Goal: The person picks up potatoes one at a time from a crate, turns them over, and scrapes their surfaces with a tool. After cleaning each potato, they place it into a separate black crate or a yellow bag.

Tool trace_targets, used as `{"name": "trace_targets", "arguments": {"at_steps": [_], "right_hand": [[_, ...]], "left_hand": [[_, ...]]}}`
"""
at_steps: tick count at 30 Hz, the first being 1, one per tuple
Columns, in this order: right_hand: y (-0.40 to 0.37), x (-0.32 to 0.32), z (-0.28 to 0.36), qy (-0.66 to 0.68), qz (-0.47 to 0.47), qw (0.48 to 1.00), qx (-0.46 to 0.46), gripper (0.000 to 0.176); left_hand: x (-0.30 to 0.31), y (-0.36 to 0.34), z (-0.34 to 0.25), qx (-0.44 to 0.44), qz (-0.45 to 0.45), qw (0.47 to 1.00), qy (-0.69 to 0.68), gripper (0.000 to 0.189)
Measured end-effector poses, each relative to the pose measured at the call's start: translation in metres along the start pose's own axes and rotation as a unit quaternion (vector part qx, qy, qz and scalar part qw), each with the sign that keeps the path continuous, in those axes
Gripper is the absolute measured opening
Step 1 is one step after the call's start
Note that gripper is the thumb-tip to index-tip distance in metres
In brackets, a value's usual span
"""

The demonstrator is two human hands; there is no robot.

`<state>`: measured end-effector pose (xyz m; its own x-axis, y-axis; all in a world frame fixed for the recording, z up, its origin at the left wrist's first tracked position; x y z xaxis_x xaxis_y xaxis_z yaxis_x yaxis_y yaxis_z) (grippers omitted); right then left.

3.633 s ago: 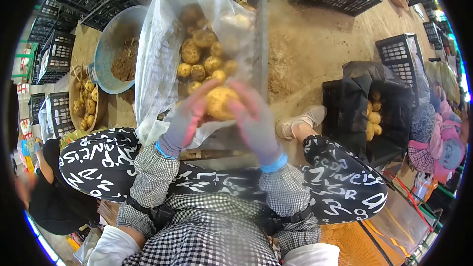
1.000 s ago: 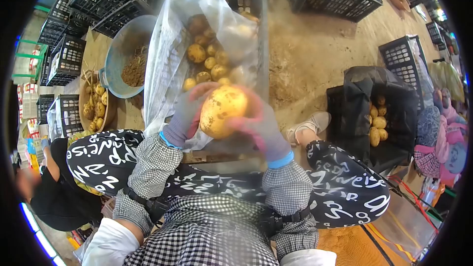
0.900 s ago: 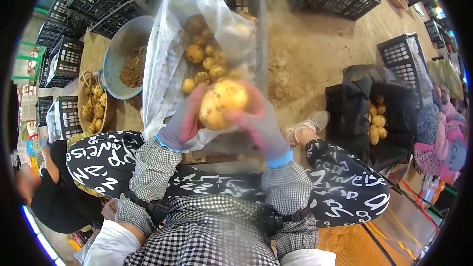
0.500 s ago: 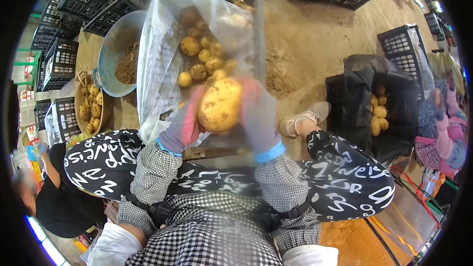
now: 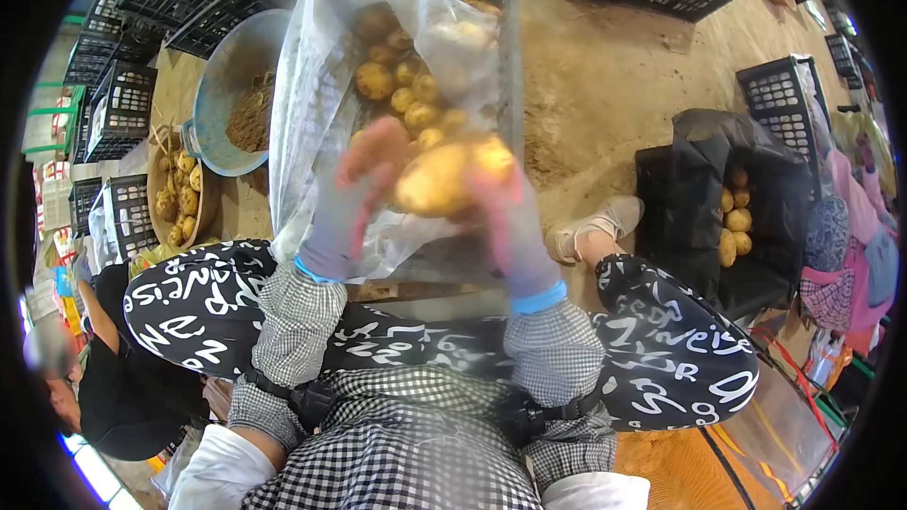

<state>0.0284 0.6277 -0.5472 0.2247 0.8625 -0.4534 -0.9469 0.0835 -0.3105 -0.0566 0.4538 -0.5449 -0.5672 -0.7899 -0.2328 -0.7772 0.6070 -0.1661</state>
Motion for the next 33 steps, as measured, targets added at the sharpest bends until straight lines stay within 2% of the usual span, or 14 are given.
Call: {"name": "trace_targets", "arguments": {"at_steps": [4, 7, 10, 12, 15, 17, 18, 19, 22, 24, 26, 28, 30, 33], "right_hand": [[-0.003, 0.033, 0.029, 0.091, -0.071, 0.987, 0.109, 0.061], [-0.004, 0.039, 0.058, 0.182, -0.166, 0.954, 0.172, 0.058], [-0.01, 0.073, 0.074, 0.214, -0.143, 0.953, 0.158, 0.055], [-0.019, 0.08, 0.088, 0.195, -0.194, 0.946, 0.171, 0.054], [-0.034, 0.091, 0.099, 0.12, -0.216, 0.955, 0.166, 0.057], [-0.038, 0.093, 0.089, 0.057, -0.167, 0.971, 0.162, 0.053], [-0.039, 0.095, 0.078, 0.032, -0.11, 0.98, 0.16, 0.05], [-0.03, 0.077, 0.065, 0.021, -0.14, 0.981, 0.132, 0.049], [-0.006, 0.025, 0.022, -0.13, -0.095, 0.984, 0.07, 0.047], [0.008, -0.013, 0.008, -0.107, -0.022, 0.993, 0.034, 0.047], [0.021, -0.041, 0.006, 0.001, 0.085, 0.996, 0.003, 0.046], [0.023, -0.07, 0.008, -0.065, 0.122, 0.985, 0.104, 0.044], [0.017, -0.089, 0.015, -0.12, 0.073, 0.984, 0.111, 0.044], [0.027, -0.069, -0.006, -0.05, 0.012, 0.996, 0.071, 0.041]], "left_hand": [[0.069, 0.028, -0.019, 0.069, -0.073, 0.98, 0.17, 0.053], [0.101, 0.06, -0.015, 0.163, -0.009, 0.923, 0.347, 0.053], [0.12, 0.079, 0.047, 0.312, 0.115, 0.712, 0.618, 0.053], [0.12, 0.066, 0.084, 0.45, 0.218, 0.577, 0.646, 0.058], [0.087, 0.048, 0.081, 0.423, 0.206, 0.608, 0.64, 0.063], [0.049, 0.045, 0.045, 0.25, 0.129, 0.837, 0.47, 0.07], [0.054, 0.06, 0.075, 0.064, 0.153, 0.884, 0.438, 0.077], [0.031, 0.067, 0.069, -0.011, 0.261, 0.893, 0.367, 0.083], [-0.023, 0.044, -0.013, -0.074, 0.319, 0.93, 0.169, 0.107], [-0.015, 0.036, -0.048, 0.09, 0.215, 0.96, 0.156, 0.09], [0.02, 0.026, -0.098, 0.125, 0.205, 0.962, 0.131, 0.078], [0.063, -0.004, -0.152, 0.135, 0.17, 0.955, 0.201, 0.081], [0.122, -0.044, -0.204, -0.087, 0.084, 0.925, 0.359, 0.077], [0.195, -0.152, -0.296, -0.055, -0.156, 0.956, 0.244, 0.071]]}}
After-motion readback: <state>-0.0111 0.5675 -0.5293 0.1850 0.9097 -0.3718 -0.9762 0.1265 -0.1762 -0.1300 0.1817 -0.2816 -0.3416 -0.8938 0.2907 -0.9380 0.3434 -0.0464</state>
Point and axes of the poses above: each hand's wrist, its own y-axis towards the middle knuckle, its own x-axis out of the back of the hand, z = x × y, the point moved 4 cm from there along y, towards the middle knuckle, and after that the axes turned 12 degrees about z, right-handed, at the moved point
